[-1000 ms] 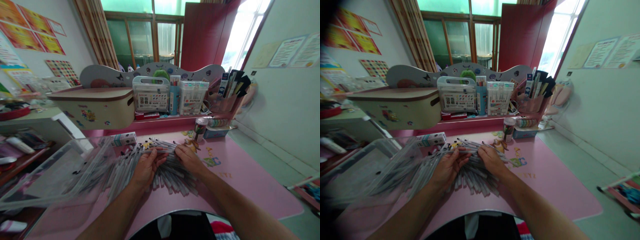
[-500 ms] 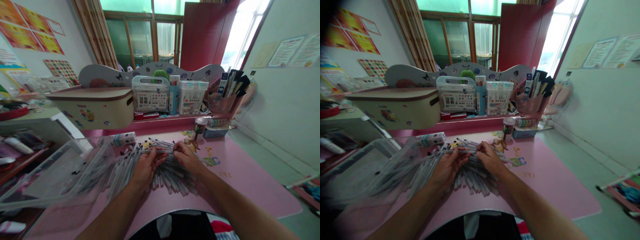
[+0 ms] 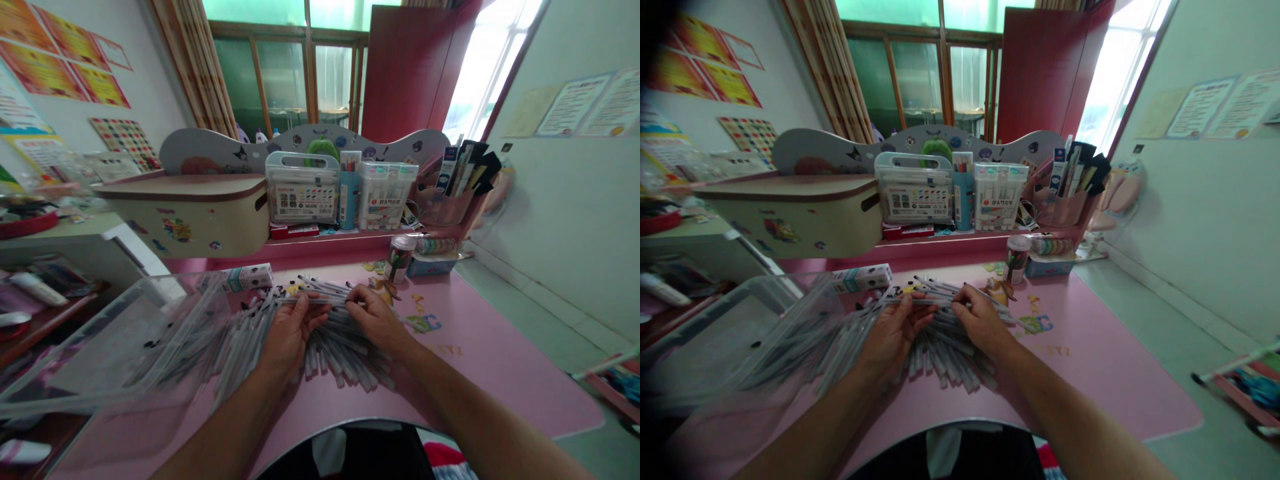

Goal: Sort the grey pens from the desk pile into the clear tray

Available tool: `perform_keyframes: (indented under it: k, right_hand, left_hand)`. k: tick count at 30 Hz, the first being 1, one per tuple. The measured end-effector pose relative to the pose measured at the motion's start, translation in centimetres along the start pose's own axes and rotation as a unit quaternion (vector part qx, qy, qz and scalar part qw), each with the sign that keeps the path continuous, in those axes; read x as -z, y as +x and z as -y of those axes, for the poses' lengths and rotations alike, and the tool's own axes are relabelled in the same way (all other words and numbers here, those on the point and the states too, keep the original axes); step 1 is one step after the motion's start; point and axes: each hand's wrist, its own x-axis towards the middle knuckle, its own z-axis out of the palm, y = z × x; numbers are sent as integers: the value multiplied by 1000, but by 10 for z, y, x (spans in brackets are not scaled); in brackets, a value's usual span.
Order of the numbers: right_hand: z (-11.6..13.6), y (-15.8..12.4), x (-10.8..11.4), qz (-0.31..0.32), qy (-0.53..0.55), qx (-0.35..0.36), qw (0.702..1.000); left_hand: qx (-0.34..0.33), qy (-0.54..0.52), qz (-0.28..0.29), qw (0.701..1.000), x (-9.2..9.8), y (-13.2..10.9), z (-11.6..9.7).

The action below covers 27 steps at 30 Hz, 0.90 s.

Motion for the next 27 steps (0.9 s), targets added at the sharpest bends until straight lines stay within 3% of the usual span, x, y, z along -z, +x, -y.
perform_keyframes:
  k: [3,6,9,16,20,23,27]
  right_hand:
    - [0,0,-1,33,169,-98,980]
    - [-1,0,0,87,337,-198,916]
    - [1,-1,1,131,379,-250,882]
    - [3,-2,-3,143,297,-257,909]
    - [3,1,2,102,313,-240,913]
    - [2,4,6,44,322,-233,916]
    - [0,5,4,-33,304,-203,930]
  left_hand:
    - [-17,7,-21,1000,0,2,-2]
    - [-31,35,-15,999,0,1,-2]
    - [-54,88,-1,995,0,-3,-1]
    - [-73,117,0,990,0,-5,-2]
    - [-77,-36,-29,996,1,4,-16]
    - [-75,-160,-83,981,7,14,-31]
    - [-43,-225,-117,966,9,18,-41]
